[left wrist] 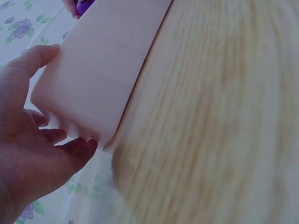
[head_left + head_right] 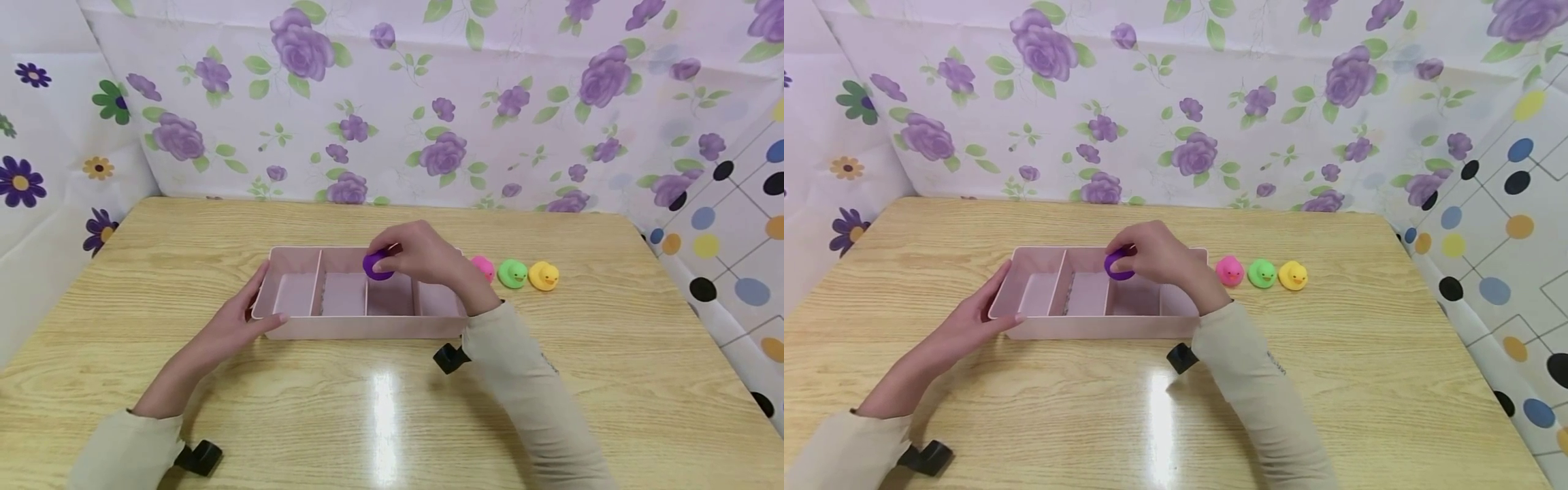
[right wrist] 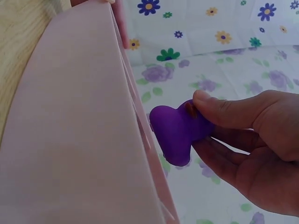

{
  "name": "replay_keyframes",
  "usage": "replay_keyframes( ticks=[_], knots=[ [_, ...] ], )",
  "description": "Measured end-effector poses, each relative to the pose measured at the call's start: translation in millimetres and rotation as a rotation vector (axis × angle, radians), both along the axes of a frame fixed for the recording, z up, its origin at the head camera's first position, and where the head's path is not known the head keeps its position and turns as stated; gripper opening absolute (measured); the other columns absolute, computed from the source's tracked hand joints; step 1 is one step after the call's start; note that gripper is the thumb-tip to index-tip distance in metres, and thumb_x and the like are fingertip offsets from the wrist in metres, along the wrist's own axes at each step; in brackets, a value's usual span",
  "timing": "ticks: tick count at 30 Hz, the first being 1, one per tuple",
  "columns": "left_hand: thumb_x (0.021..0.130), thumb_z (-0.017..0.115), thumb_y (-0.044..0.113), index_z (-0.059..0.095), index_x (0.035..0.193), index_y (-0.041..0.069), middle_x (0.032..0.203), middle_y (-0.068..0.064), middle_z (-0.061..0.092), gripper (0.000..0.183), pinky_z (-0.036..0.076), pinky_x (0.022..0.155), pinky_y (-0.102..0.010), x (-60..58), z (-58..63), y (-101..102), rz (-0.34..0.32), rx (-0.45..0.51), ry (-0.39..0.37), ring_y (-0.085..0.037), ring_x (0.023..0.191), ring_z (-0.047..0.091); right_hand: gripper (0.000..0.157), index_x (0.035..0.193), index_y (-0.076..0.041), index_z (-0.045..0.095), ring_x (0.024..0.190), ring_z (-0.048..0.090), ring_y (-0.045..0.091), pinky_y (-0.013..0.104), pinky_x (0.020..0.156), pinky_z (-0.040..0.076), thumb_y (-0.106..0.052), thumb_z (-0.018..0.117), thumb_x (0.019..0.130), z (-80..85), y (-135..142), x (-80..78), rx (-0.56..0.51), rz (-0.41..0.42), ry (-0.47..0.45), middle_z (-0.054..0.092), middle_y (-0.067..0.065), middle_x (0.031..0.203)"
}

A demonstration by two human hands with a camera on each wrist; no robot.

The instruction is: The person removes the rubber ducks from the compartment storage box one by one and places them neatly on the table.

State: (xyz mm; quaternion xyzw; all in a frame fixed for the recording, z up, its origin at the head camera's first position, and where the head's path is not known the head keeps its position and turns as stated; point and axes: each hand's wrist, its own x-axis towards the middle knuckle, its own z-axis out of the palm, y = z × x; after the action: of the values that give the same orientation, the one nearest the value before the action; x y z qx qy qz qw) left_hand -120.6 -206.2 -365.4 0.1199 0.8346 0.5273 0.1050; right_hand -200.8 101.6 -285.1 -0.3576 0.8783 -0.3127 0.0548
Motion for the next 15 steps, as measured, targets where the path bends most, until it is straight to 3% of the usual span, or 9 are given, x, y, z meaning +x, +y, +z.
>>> replay_keyframes(
  ticks=[15],
  knots=[
    [0.094, 0.065, 0.018, -0.005, 0.156, 0.019, 0.159, -0.020, 0.007, 0.094, 0.040, 0.085, -0.012, -0.4, -0.4, -0.5, 0.002, 0.003, -0.016, -0.037, 0.132, 0.032, 0.017, 0.104, -0.002, 0.073, 0.092, 0.064, 0.021, 0.033, 0.079, 0.053, -0.002, 0.071, 0.086, -3.2, 38.0, -3.2, -0.019, -0.035, 0.007, 0.071, 0.008, 0.102]
  ],
)
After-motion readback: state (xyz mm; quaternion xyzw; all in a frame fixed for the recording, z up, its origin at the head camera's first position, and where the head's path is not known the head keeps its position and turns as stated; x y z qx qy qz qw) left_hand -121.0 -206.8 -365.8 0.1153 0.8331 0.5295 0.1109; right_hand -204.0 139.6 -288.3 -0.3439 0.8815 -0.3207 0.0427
